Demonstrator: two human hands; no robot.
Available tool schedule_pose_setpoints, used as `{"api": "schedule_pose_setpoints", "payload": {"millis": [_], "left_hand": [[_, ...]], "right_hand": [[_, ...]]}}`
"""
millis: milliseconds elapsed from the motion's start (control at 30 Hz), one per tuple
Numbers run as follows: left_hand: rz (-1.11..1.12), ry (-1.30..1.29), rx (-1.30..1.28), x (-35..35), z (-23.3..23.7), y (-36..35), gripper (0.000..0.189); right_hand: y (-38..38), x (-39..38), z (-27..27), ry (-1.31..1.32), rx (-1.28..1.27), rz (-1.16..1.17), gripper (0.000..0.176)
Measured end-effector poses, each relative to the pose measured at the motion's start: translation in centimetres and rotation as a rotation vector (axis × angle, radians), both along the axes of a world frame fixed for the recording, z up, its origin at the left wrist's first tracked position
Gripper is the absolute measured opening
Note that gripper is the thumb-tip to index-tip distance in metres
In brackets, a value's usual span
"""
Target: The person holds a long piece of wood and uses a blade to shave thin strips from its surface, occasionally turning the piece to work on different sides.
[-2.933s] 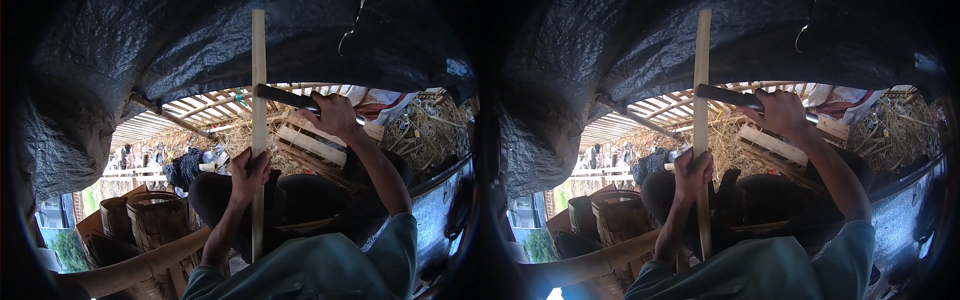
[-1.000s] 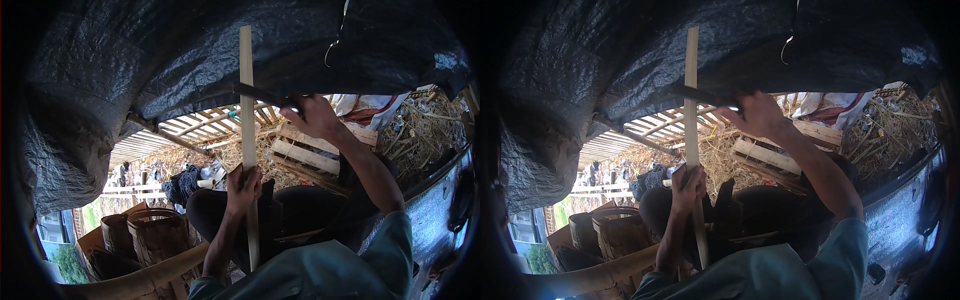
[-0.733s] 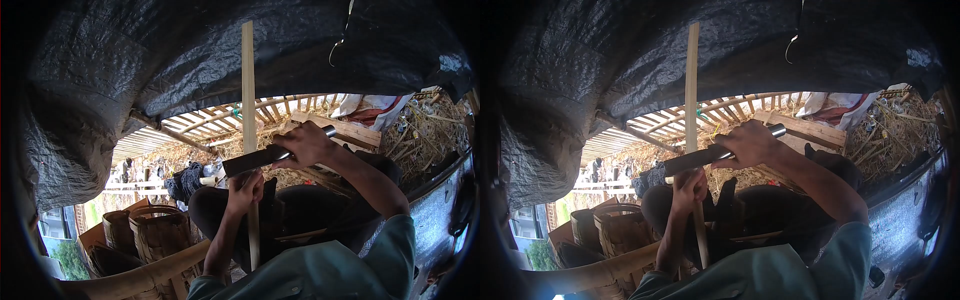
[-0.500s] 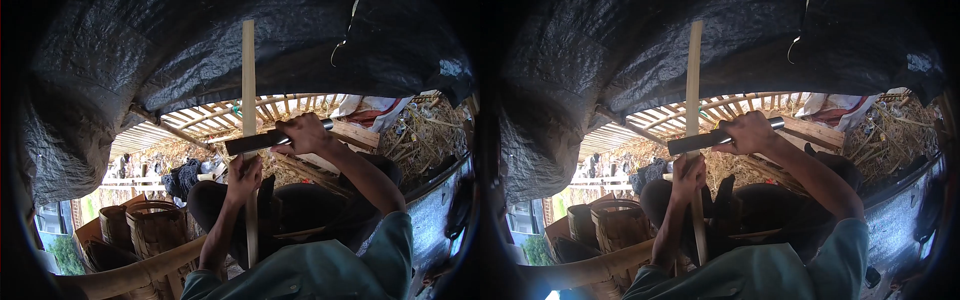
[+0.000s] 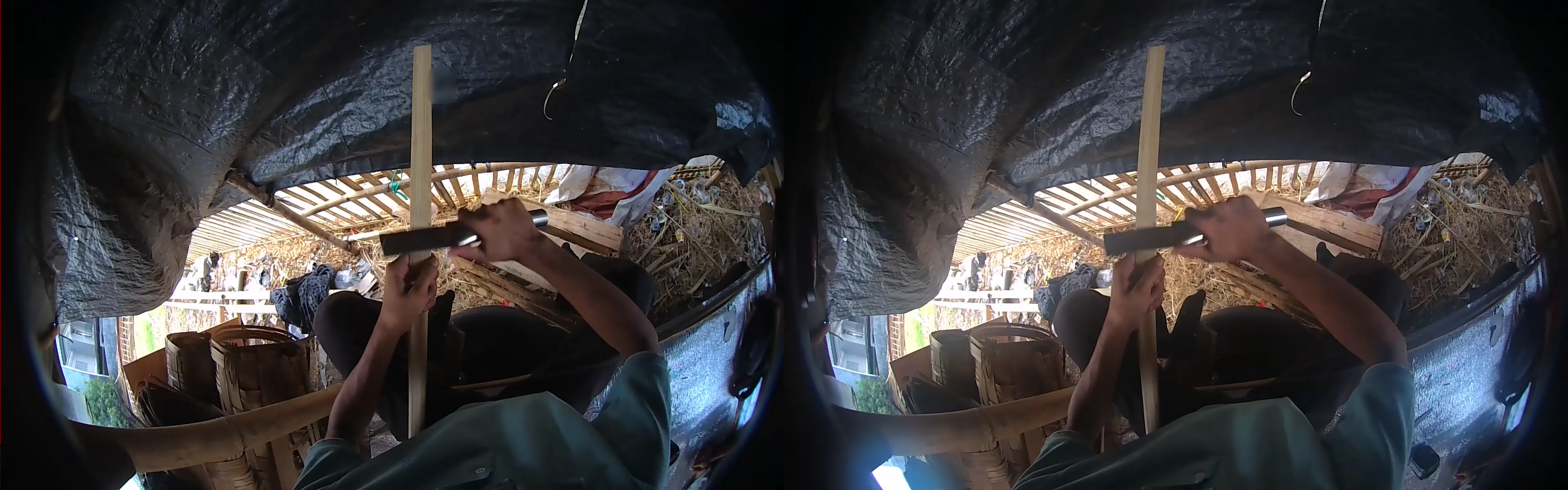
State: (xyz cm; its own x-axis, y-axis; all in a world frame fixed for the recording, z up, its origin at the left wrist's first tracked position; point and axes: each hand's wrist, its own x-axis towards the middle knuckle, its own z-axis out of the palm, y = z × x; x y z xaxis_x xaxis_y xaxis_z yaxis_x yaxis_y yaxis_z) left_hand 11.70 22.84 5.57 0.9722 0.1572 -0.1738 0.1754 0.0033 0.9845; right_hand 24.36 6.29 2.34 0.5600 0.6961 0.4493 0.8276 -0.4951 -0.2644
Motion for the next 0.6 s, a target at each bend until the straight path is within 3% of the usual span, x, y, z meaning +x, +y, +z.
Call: {"api": "schedule_pose_setpoints", "payload": {"millis": [67, 100, 200, 300, 567, 600], "left_hand": [[-0.013, 0.033, -0.012, 0.2, -0.2, 0.2, 0.017], [-0.012, 0.043, -0.017, 0.6, -0.1, 0.4, 0.017], [-0.023, 0.044, -0.102, 0.5, 0.1, 1.0, 0.015], [-0.082, 0.065, -0.142, 0.0, -1.5, 1.6, 0.015], [-0.02, 0.064, -0.069, 1.4, -0.7, 1.3, 0.015], [-0.031, 0.056, -0.087, 1.2, -0.9, 1.3, 0.014]], "right_hand": [[0.0, 1.9, 0.9, 0.098, -0.04, -0.183, 0.057], [-0.1, 2.0, 0.8, -0.017, -0.029, -0.187, 0.058], [-0.1, 1.2, 0.9, 0.164, 0.021, -0.077, 0.062], [-0.7, -0.6, 1.2, 0.026, -0.133, 0.151, 0.064], [1.0, 2.0, -1.0, -0.183, 0.001, 0.176, 0.062], [0.7, 1.5, 0.0, -0.096, -0.11, 0.166, 0.06]]}}
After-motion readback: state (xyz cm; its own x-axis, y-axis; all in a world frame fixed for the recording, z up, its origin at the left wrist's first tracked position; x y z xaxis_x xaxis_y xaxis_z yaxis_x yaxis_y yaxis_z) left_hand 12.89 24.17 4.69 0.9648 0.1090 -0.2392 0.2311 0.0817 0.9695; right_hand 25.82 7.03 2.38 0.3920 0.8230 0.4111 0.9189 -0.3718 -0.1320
